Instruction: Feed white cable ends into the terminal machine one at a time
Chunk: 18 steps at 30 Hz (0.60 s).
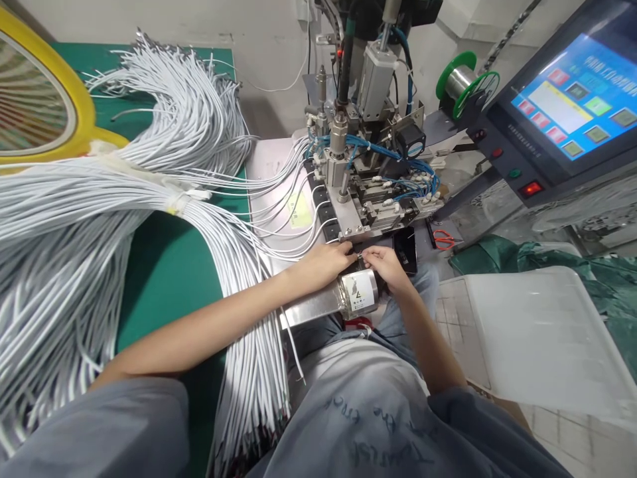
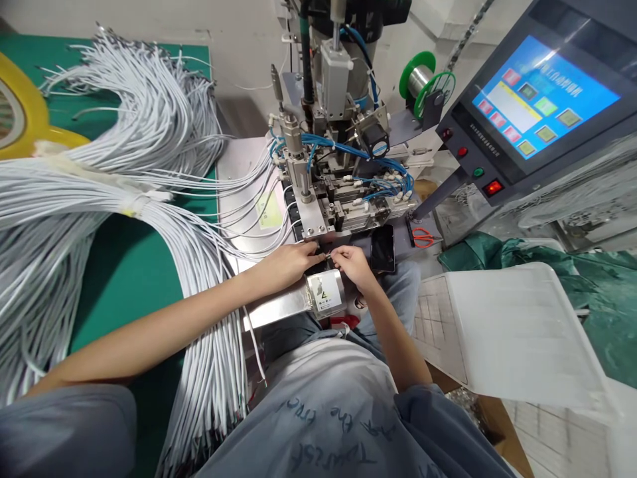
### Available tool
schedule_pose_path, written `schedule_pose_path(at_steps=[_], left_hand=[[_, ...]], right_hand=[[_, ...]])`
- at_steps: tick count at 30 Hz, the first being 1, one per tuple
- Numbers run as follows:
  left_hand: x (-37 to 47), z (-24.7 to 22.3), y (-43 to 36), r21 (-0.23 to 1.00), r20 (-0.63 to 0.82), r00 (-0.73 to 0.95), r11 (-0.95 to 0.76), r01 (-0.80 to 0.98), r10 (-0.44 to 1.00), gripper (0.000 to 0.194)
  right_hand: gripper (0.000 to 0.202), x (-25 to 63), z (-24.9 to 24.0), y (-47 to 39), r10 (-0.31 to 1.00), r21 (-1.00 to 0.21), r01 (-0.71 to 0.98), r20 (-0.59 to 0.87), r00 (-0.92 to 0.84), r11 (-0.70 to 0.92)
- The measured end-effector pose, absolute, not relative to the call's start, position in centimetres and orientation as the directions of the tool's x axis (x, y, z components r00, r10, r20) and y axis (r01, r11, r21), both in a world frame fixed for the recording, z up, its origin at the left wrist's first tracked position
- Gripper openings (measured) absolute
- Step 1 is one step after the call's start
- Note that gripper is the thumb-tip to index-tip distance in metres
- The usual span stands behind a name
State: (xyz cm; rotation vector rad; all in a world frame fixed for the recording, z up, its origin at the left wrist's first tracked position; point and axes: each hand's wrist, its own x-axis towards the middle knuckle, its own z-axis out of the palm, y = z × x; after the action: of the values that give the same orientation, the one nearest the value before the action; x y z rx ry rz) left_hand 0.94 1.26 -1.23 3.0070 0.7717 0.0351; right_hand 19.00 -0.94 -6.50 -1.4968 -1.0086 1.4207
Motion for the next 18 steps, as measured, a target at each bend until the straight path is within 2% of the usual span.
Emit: schedule_pose_path(at_steps=[13, 18], left_hand=[[1.2, -0.2, 1.1, 0.008, -0.046, 0.891, -0.891, 0.453, 0.452, 0.027], [1.3, -0.6, 1.2, -0.012, -0.05, 0.891, -0.893, 0.451, 0.451, 0.029]], right_hand=[[0.025, 18.2, -7.3, -0.8, 0.974, -0.979, 0.031, -0.196, 0.11, -0.2], [0.027, 18.0, -7.2, -0.8, 0.969, -0.978, 0.025, -0.199, 0.149, -0.205]])
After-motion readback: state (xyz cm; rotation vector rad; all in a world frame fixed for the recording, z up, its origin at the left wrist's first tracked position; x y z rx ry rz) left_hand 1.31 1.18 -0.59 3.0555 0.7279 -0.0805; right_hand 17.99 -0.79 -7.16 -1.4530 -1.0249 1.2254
